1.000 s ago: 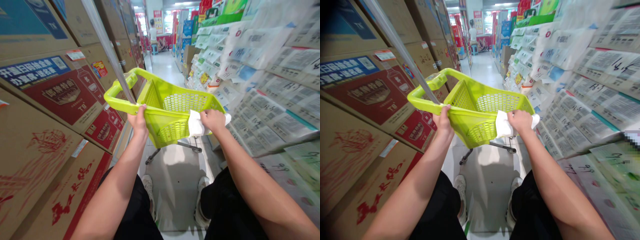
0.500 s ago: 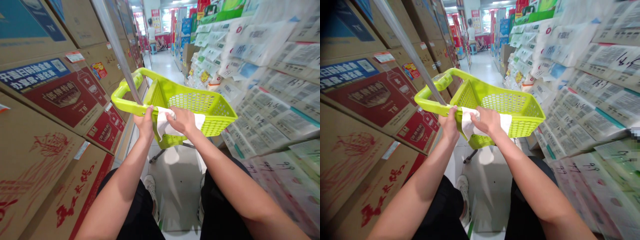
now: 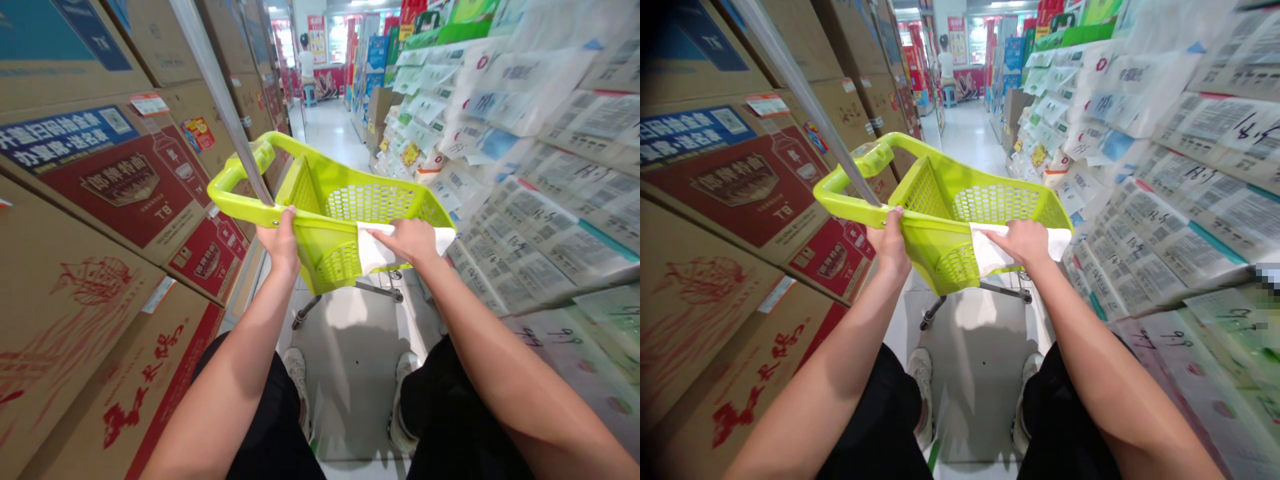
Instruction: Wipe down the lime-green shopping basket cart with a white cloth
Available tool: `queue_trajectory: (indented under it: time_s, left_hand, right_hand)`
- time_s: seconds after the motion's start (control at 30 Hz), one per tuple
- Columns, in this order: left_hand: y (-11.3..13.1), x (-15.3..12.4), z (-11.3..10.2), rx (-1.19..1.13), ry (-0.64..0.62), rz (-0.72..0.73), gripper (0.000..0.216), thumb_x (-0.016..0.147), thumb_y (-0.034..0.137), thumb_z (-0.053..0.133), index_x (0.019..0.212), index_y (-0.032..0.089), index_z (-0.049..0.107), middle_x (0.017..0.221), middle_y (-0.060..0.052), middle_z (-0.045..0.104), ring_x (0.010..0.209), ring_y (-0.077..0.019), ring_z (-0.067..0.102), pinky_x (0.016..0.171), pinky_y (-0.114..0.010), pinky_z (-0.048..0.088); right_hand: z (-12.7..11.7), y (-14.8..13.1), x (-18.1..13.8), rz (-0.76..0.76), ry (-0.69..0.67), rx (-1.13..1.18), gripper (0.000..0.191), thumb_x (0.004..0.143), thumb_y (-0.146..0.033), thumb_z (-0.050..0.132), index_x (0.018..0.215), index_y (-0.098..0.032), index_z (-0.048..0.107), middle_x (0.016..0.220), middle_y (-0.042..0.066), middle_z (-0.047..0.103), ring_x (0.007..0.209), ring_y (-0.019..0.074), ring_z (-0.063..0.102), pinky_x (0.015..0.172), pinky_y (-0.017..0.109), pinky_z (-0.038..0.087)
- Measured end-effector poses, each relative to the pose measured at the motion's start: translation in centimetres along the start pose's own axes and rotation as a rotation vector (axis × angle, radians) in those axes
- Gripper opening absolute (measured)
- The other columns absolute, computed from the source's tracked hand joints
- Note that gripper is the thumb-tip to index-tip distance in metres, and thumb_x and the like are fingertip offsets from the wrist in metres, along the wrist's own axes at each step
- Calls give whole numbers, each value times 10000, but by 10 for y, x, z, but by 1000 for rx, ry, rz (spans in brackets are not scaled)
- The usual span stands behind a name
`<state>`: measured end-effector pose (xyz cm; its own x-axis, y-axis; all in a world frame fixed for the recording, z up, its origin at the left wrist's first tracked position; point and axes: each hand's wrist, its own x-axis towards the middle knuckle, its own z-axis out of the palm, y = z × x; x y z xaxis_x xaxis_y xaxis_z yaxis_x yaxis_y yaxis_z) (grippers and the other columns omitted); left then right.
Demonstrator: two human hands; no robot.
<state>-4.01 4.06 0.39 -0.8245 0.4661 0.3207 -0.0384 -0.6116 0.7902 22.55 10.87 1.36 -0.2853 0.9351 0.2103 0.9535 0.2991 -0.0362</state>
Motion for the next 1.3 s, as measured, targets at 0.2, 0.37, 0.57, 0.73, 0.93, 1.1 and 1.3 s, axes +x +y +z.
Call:
queue_trajectory:
  time_s: [0.2, 0.37, 0.57, 0.73, 0.93, 1.1, 1.3]
  left_hand:
    - [6, -21, 3, 74, -17, -3, 425, 743, 409, 868, 1029, 202, 632, 1031, -39, 737, 935, -174, 713, 914, -329, 575]
    - [13, -27, 1, 64, -31, -102, 441, 726, 404, 873, 1039, 201, 639, 1031, -47, 746, 904, -172, 725, 852, -312, 587]
    - [19, -12, -3, 22, -7, -121, 391, 681, 361, 866, 942, 191, 630, 922, -19, 727, 802, -154, 696, 774, -292, 576]
    - [14, -3, -2, 12, -12, -99, 416, 669, 388, 883, 940, 196, 632, 933, -18, 724, 837, -153, 691, 797, -284, 576]
    - [5, -18, 5, 24, -83, -74, 462, 727, 473, 881, 1010, 204, 634, 1016, -41, 726, 922, -179, 707, 884, -319, 579]
    - [9, -38, 14, 42, -33, -109, 471, 738, 427, 888, 1063, 215, 621, 1089, -62, 746, 971, -194, 730, 904, -338, 589]
    - [19, -46, 10, 58, -65, -134, 476, 706, 411, 904, 1049, 201, 649, 1053, -56, 758, 931, -187, 735, 876, -323, 590]
  right_hand:
    - [-13, -56, -4, -21, -10, 105, 1049, 821, -1021, 253, 959, -158, 833, 945, 216, 790, 938, 352, 739, 752, 375, 471]
    - [-21, -106, -8, -31, 41, 181, 1025, 844, -1003, 246, 1010, -181, 837, 944, 202, 799, 914, 341, 742, 736, 369, 477]
    - [-15, -79, -11, -61, -16, 117, 1002, 861, -989, 250, 1001, -185, 832, 948, 193, 794, 938, 345, 738, 747, 365, 472]
    - [-7, -15, -12, 32, -32, 11, 930, 872, -958, 351, 1007, -177, 839, 973, 204, 792, 966, 356, 736, 768, 364, 472]
    - [-3, 22, -12, 79, -10, -47, 890, 897, -917, 385, 1049, -170, 843, 973, 207, 793, 967, 361, 735, 771, 375, 470]
    - [-11, -30, -15, 11, 29, 45, 919, 890, -943, 338, 1016, -184, 841, 936, 197, 794, 929, 354, 732, 741, 365, 448]
    - [-26, -103, -21, -44, 74, 180, 790, 954, -862, 338, 1038, -246, 825, 964, 146, 797, 925, 327, 715, 734, 351, 427]
